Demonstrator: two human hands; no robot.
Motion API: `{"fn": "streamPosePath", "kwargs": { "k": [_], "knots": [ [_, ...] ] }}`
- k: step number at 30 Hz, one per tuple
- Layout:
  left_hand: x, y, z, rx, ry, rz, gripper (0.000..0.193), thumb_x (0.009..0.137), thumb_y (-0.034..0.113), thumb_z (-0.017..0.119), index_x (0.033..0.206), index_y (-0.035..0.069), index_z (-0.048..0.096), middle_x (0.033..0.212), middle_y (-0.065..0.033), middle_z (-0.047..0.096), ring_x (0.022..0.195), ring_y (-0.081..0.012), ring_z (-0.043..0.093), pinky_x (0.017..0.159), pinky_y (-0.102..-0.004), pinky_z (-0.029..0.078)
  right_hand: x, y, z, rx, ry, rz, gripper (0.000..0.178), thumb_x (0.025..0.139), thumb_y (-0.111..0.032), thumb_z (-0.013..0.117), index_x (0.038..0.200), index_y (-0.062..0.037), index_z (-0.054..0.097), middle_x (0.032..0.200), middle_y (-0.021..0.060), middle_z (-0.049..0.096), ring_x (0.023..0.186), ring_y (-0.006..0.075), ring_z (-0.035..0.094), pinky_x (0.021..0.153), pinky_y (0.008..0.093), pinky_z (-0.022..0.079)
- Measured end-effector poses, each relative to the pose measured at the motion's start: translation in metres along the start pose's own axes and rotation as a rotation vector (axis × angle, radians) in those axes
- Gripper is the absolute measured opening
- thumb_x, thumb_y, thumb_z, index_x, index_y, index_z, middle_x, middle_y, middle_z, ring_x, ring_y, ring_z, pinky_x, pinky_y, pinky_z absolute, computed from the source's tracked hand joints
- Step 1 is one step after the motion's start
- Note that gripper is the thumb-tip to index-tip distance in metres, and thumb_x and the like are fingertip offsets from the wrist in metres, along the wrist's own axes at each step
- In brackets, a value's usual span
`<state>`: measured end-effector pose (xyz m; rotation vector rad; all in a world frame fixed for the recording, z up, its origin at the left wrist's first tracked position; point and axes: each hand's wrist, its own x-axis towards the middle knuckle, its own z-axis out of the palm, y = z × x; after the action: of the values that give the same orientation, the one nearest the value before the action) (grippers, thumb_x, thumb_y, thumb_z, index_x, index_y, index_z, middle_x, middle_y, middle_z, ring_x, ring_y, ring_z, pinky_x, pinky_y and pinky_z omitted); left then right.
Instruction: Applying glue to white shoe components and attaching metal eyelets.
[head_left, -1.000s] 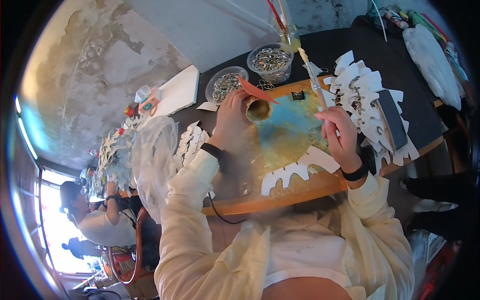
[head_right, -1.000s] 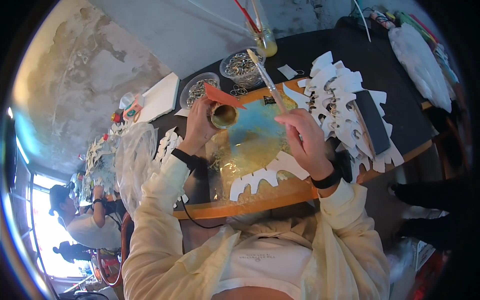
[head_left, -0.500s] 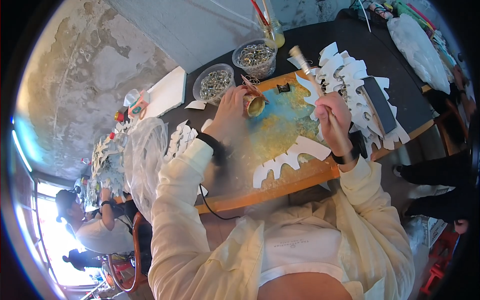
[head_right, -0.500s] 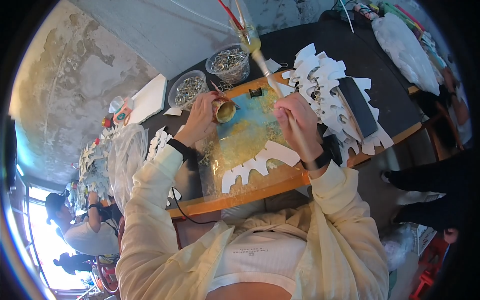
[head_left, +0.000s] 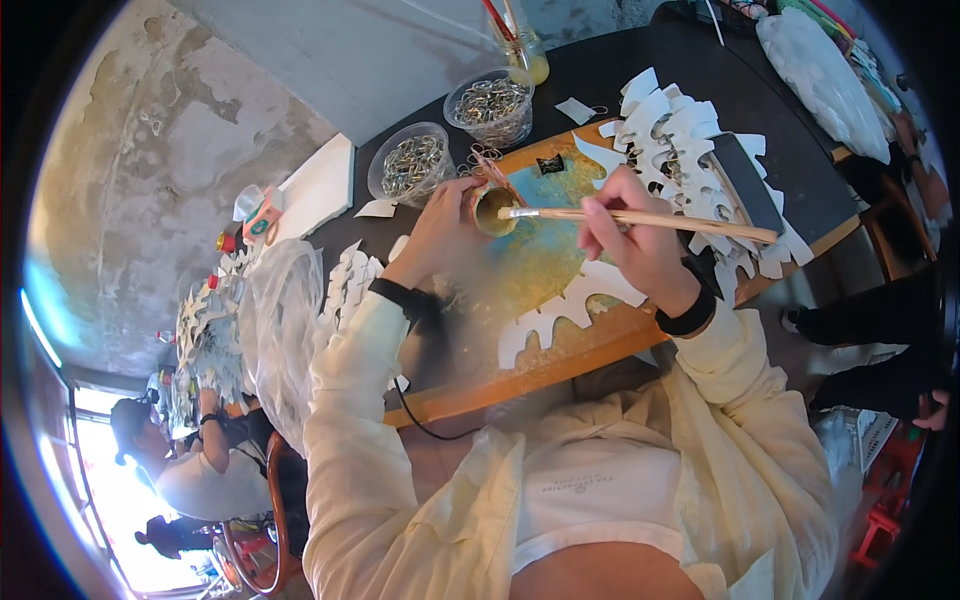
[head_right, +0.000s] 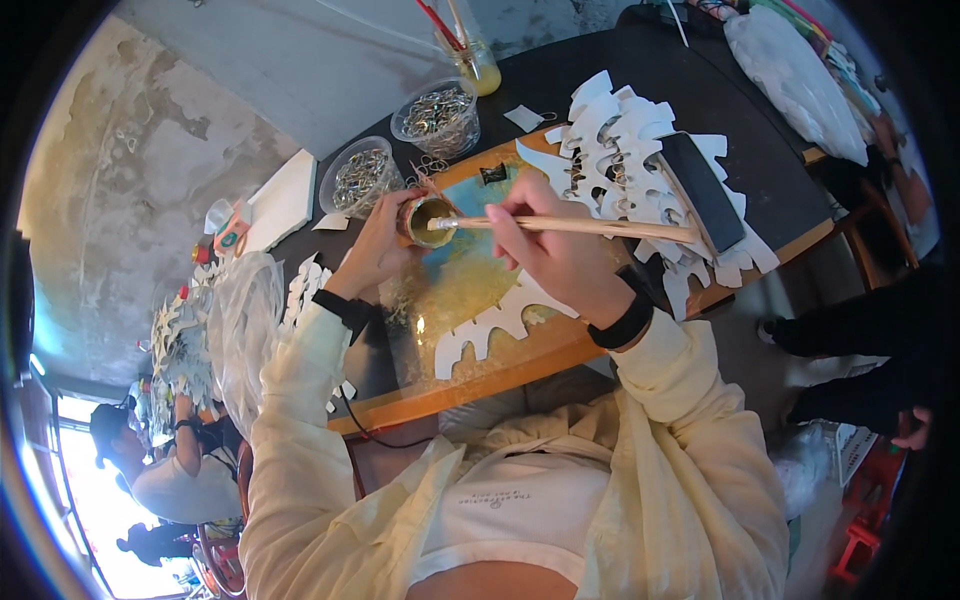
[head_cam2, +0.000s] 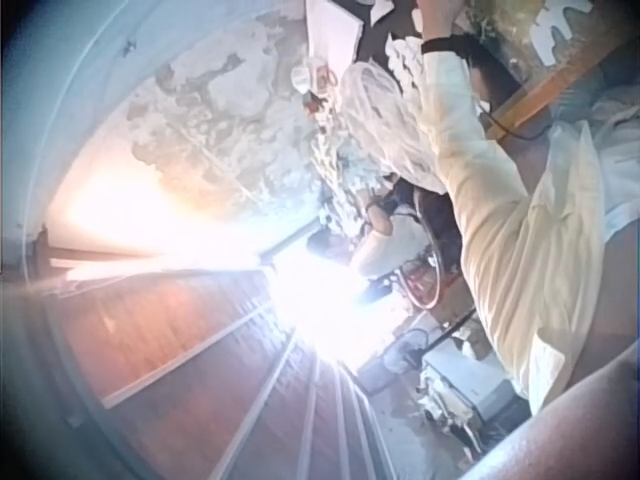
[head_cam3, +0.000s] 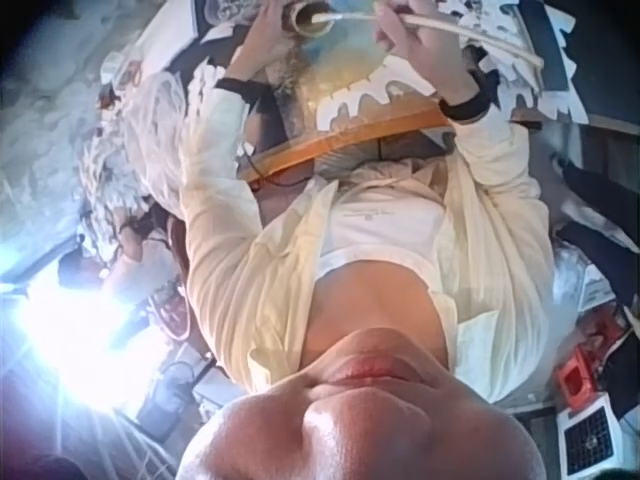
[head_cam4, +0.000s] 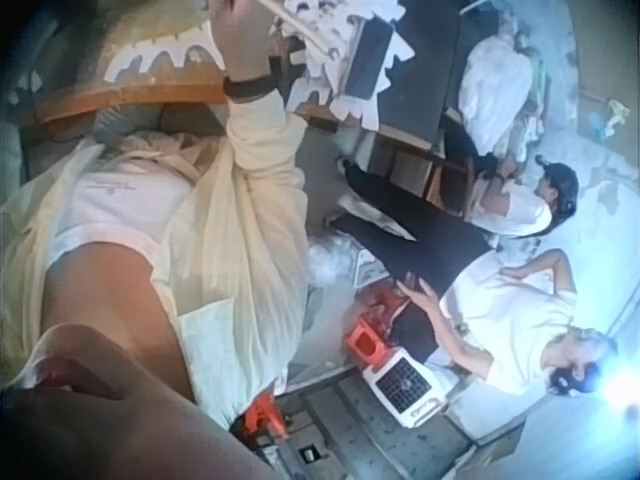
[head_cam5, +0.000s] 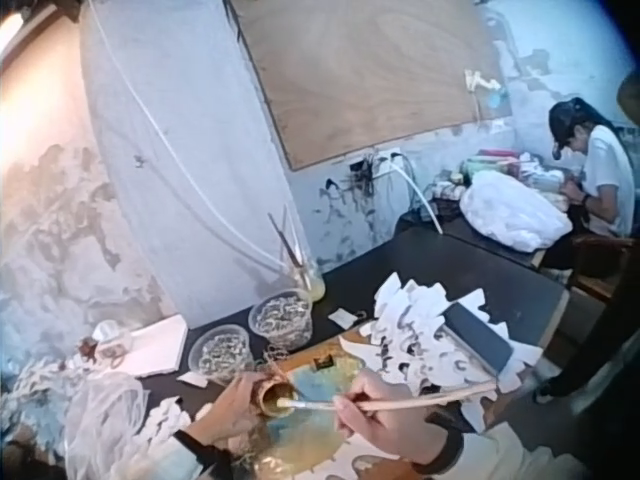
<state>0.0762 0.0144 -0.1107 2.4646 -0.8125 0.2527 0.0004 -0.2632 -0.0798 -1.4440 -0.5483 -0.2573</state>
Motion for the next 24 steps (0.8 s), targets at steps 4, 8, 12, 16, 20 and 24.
{"fn": "streamPosePath", "kwargs": {
  "k": [4, 8, 12, 16, 20, 24],
  "knots": [
    [0.000, 0.012, -0.001, 0.040, -0.037, 0.045, 0.076, 0.063, 0.011, 0.085, 0.125, 0.006, 0.043, 0.124, -0.0143, 0.052, 0.117, -0.0338, 0.050, 0.098, -0.0397, 0.042, 0.014, 0.010, 0.012, -0.054, -0.014, 0.051, 0.022, 0.097, -0.017, 0.056, 0.083, -0.0056, 0.044, 0.060, 0.0016, 0.057, 0.052, 0.0067, 0.058, 0.047, 0.0205, 0.043],
    [-0.002, 0.011, 0.000, 0.056, -0.025, 0.102, 0.073, 0.063, 0.011, 0.085, 0.124, 0.007, 0.044, 0.123, -0.0139, 0.053, 0.115, -0.0343, 0.050, 0.097, -0.0401, 0.043, 0.025, 0.031, 0.025, -0.116, -0.057, 0.048, 0.023, 0.098, -0.019, 0.055, 0.083, -0.0054, 0.044, 0.061, 0.0019, 0.058, 0.052, 0.0084, 0.059, 0.047, 0.0216, 0.044],
    [-0.003, 0.014, 0.000, 0.062, -0.036, 0.056, 0.072, 0.064, 0.010, 0.084, 0.124, 0.007, 0.045, 0.123, -0.0137, 0.053, 0.115, -0.0341, 0.051, 0.096, -0.0396, 0.043, 0.028, 0.035, 0.031, -0.183, -0.093, 0.078, 0.023, 0.098, -0.021, 0.054, 0.083, -0.0050, 0.044, 0.062, 0.0030, 0.059, 0.052, 0.0097, 0.060, 0.047, 0.0231, 0.045],
    [0.000, 0.019, -0.004, 0.052, -0.037, 0.087, 0.071, 0.063, 0.015, 0.083, 0.123, 0.008, 0.045, 0.122, -0.0136, 0.053, 0.116, -0.0335, 0.051, 0.096, -0.0396, 0.043, 0.031, 0.035, 0.030, -0.184, -0.082, 0.065, 0.023, 0.098, -0.019, 0.054, 0.083, -0.0050, 0.044, 0.062, 0.0032, 0.059, 0.052, 0.0098, 0.060, 0.047, 0.0229, 0.045],
    [0.001, 0.018, -0.005, 0.039, -0.034, 0.095, 0.074, 0.063, 0.011, 0.083, 0.126, 0.007, 0.044, 0.122, -0.0149, 0.052, 0.114, -0.0349, 0.051, 0.096, -0.0401, 0.043, 0.033, 0.031, 0.021, -0.129, -0.032, 0.055, 0.022, 0.098, -0.017, 0.054, 0.083, -0.0047, 0.044, 0.060, 0.0025, 0.058, 0.051, 0.0082, 0.060, 0.045, 0.0212, 0.044],
    [-0.002, 0.018, -0.003, 0.029, -0.010, 0.009, 0.074, 0.064, 0.013, 0.083, 0.127, 0.006, 0.043, 0.123, -0.0151, 0.052, 0.115, -0.0359, 0.050, 0.097, -0.0409, 0.042, 0.035, 0.021, 0.018, 0.026, 0.132, 0.104, 0.021, 0.097, -0.015, 0.054, 0.082, -0.0044, 0.045, 0.058, 0.0036, 0.058, 0.047, 0.0075, 0.058, 0.043, 0.0197, 0.045]
  ]
}}
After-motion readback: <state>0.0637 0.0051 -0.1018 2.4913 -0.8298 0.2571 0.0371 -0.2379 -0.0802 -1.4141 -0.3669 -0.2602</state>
